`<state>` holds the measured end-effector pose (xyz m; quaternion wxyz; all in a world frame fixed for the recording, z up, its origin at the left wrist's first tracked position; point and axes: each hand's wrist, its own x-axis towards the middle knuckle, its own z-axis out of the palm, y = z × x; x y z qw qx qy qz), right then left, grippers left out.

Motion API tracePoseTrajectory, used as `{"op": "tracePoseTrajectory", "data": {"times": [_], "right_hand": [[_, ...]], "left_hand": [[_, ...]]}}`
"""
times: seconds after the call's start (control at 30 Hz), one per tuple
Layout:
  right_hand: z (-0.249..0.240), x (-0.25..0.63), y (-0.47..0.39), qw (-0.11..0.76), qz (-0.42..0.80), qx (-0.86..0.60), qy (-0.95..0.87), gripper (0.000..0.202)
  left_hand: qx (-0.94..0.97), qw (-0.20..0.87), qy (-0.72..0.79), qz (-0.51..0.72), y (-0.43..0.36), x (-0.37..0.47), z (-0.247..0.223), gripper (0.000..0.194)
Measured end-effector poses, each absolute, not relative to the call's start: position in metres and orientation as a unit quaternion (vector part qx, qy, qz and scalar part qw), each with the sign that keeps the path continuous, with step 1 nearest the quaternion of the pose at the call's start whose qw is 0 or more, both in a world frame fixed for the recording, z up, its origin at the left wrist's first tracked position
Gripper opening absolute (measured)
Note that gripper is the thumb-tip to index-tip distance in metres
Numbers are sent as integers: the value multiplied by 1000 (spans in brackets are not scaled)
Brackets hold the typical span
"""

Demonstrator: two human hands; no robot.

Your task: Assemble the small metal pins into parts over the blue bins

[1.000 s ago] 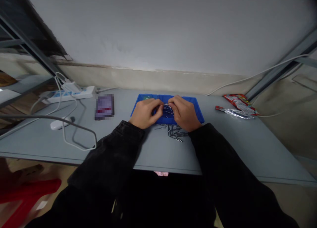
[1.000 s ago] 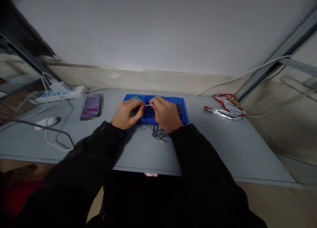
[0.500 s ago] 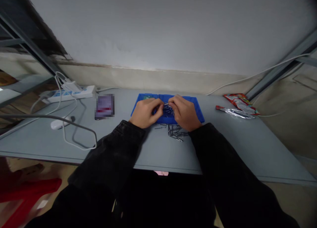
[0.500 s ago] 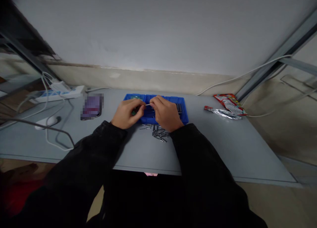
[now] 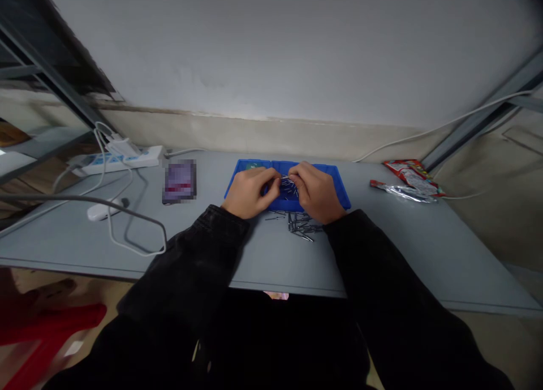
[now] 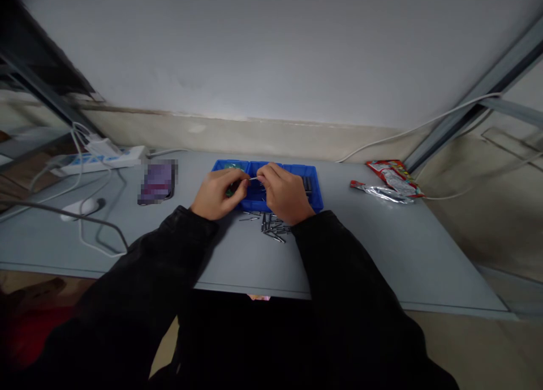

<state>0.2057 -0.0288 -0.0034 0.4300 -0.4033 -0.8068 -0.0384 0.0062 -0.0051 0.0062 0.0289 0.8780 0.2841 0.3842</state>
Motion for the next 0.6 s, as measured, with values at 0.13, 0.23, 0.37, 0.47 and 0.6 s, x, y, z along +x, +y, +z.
{"op": "tracePoseTrajectory", "data": {"times": [0.13,0.23,0.37,0.47,0.6], "right_hand": [[-3,205,-30,428,-43,-406,-806,25],[-2,205,-30,428,-45,-407,-806,25],[-3,206,-30,427,-43,-406,-807,25],[-4,206,-29,427,-43,-406,-807,25],[-3,206,-29,427,-41,-406,-807,25]], "left_hand": [[879,30,283,382,-5,6,6,20],[880,30,283,381,-5,6,7,20],[880,30,283,380,-6,6,8,21],[879,30,289,377,-6,5,7,21],[876,32,295,381,-7,6,7,21]]}}
